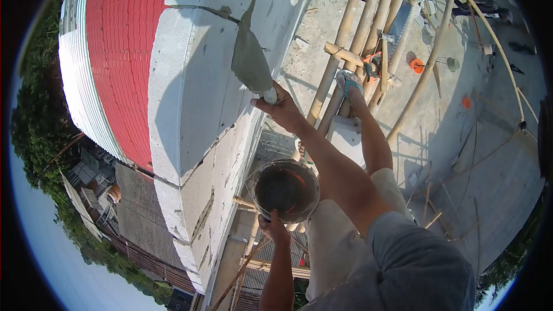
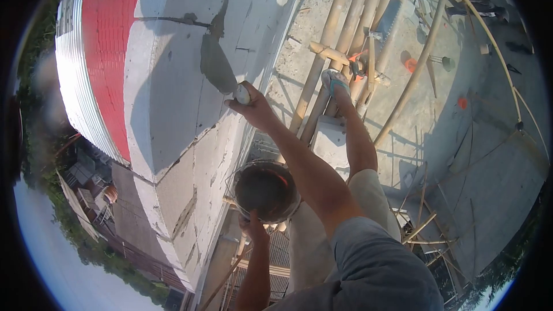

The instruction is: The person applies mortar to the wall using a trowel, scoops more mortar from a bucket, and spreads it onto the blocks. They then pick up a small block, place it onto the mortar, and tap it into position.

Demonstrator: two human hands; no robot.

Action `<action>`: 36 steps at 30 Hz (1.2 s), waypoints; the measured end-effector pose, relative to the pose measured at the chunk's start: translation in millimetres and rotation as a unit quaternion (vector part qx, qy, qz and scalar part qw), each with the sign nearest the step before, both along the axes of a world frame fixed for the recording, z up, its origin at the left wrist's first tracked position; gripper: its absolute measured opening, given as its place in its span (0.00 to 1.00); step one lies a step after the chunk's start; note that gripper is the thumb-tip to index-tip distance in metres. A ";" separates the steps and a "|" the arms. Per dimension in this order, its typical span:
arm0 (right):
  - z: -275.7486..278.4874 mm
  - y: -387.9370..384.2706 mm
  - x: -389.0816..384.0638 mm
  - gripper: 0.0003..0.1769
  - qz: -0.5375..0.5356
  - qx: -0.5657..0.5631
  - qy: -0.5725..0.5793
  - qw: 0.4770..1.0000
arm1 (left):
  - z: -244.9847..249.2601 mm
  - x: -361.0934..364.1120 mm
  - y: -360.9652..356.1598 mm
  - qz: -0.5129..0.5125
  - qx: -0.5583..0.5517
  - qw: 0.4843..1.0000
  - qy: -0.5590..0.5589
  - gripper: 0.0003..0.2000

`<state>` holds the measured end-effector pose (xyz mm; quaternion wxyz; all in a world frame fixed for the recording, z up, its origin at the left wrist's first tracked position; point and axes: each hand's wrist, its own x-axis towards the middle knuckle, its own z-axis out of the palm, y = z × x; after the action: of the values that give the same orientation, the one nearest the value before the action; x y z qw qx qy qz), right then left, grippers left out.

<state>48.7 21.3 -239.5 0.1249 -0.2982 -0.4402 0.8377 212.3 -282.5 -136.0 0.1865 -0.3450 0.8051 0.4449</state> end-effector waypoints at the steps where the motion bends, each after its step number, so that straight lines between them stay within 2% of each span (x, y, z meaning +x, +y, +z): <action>1: 4.5 -2.1 -5.1 0.17 -0.069 0.020 0.013 0.997 | -0.8 -2.9 -0.2 0.000 0.002 1.000 0.003 0.10; 2: 7.5 -2.9 -8.3 0.16 -0.136 0.038 0.023 0.990 | -0.5 -3.7 -1.0 0.003 0.000 1.000 -0.013 0.15; 3: 14.6 4.5 -15.2 0.15 -0.178 0.118 -0.010 0.977 | 0.5 -3.0 -3.8 0.005 -0.005 1.000 -0.031 0.19; 4: 21.1 9.7 -23.4 0.15 -0.177 0.115 -0.013 0.977 | 1.3 -2.0 -5.5 0.006 -0.009 0.999 -0.033 0.19; 6: 30.1 19.5 -46.5 0.15 -0.284 0.251 -0.085 0.921 | -2.4 -3.9 -3.9 0.009 0.002 1.000 -0.020 0.19; 8: 30.3 24.5 -66.8 0.16 -0.300 0.257 -0.090 0.914 | -3.3 -4.8 0.5 0.012 0.004 1.000 -0.012 0.17; 10: 22.9 24.4 -81.6 0.17 -0.328 0.400 -0.117 0.848 | -3.9 -7.3 5.4 0.013 0.005 1.000 -0.005 0.15; 16: 4.9 -23.2 -49.0 0.15 -0.268 0.382 -0.154 0.871 | -8.0 -7.8 11.2 -0.005 0.007 1.000 -0.011 0.12; 18: 15.5 -34.3 -27.4 0.14 -0.235 0.261 -0.131 0.927 | -4.6 -8.9 14.5 -0.010 0.018 1.000 -0.022 0.13; 19: 30.9 -32.6 -20.6 0.14 -0.237 0.262 -0.131 0.926 | -3.2 -8.7 15.5 -0.014 0.027 0.999 -0.034 0.13; 21: 64.3 -25.2 -12.9 0.13 -0.146 0.060 -0.205 0.966 | -3.2 -6.6 17.4 -0.014 0.026 0.999 -0.025 0.11; 22: 77.2 -20.1 -14.1 0.13 -0.149 0.060 -0.203 0.966 | -5.3 -6.3 17.0 -0.013 0.025 1.000 -0.015 0.10; 24: 103.0 -10.2 -18.8 0.13 -0.117 -0.042 -0.182 0.975 | -9.1 -7.3 14.1 -0.021 0.036 0.999 -0.012 0.09; 25: 116.2 -5.5 -21.3 0.15 -0.090 0.020 -0.197 0.976 | -6.5 -7.7 15.2 -0.026 0.046 0.999 -0.013 0.08; 26: 130.3 -2.1 -22.9 0.15 -0.091 0.020 -0.195 0.976 | -4.4 -7.4 17.0 -0.027 0.045 0.999 -0.011 0.08; 28: 155.4 -0.1 -23.8 0.16 -0.097 0.089 -0.221 0.966 | 3.5 -12.9 29.6 0.001 0.033 0.999 -0.003 0.10; 29: 161.3 -0.1 -22.5 0.16 -0.098 0.089 -0.219 0.967 | 8.9 -15.3 34.6 -0.015 0.032 0.999 -0.002 0.10; 31: 168.4 1.6 -16.2 0.13 -0.107 0.159 -0.222 0.956 | 10.8 -16.6 40.1 -0.002 0.061 0.998 0.012 0.10; 33: 172.2 4.2 -8.5 0.13 -0.095 0.141 -0.206 0.964 | 16.9 -16.8 43.0 0.012 0.083 0.996 0.022 0.10; 35: 165.5 5.4 -3.8 0.14 -0.085 0.127 -0.191 0.970 | 21.5 -21.9 50.7 -0.004 0.015 1.000 0.011 0.08; 36: 152.7 3.4 -1.4 0.17 -0.075 0.132 -0.157 0.976 | 18.9 -22.6 51.3 -0.005 0.015 1.000 0.010 0.08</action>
<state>47.3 24.7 -86.9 0.1549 -0.4395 -0.5371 0.7032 189.8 -231.2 -117.1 0.1851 -0.3337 0.8021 0.4593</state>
